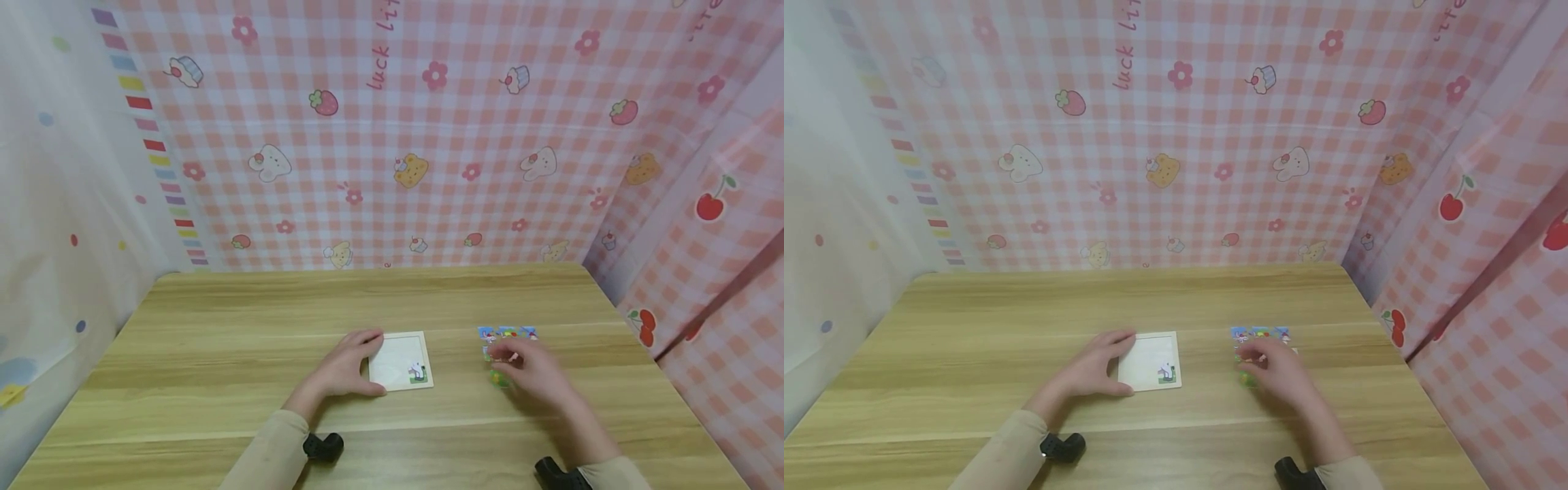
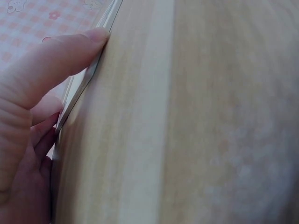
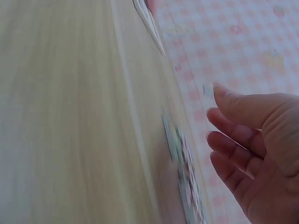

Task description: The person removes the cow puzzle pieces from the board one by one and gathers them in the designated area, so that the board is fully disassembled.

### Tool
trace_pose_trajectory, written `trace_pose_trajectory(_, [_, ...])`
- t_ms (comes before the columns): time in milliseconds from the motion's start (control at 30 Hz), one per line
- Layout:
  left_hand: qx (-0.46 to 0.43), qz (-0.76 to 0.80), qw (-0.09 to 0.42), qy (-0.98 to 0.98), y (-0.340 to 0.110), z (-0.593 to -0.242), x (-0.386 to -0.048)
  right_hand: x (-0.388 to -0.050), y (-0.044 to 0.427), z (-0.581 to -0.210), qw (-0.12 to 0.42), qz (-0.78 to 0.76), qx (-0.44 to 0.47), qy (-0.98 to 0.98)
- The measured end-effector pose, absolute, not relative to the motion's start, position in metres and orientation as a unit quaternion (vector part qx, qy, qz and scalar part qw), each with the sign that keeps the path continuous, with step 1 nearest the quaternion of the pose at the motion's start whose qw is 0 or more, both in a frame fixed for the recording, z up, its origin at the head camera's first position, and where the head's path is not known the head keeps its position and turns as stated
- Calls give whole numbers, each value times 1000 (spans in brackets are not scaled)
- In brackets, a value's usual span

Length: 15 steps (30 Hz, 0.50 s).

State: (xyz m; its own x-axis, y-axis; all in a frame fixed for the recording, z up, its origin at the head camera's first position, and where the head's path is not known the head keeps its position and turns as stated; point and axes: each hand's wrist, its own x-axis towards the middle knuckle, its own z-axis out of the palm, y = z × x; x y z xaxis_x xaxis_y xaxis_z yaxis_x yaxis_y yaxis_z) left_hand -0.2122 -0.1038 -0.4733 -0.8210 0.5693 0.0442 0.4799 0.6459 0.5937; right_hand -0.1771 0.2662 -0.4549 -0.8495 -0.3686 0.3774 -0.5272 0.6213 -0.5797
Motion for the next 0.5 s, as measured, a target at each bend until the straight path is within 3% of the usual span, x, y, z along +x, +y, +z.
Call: trace_pose_trajectory(500, [286,302,77,906,-103,-471,-211,-194,197,-465,30,316,306,-897])
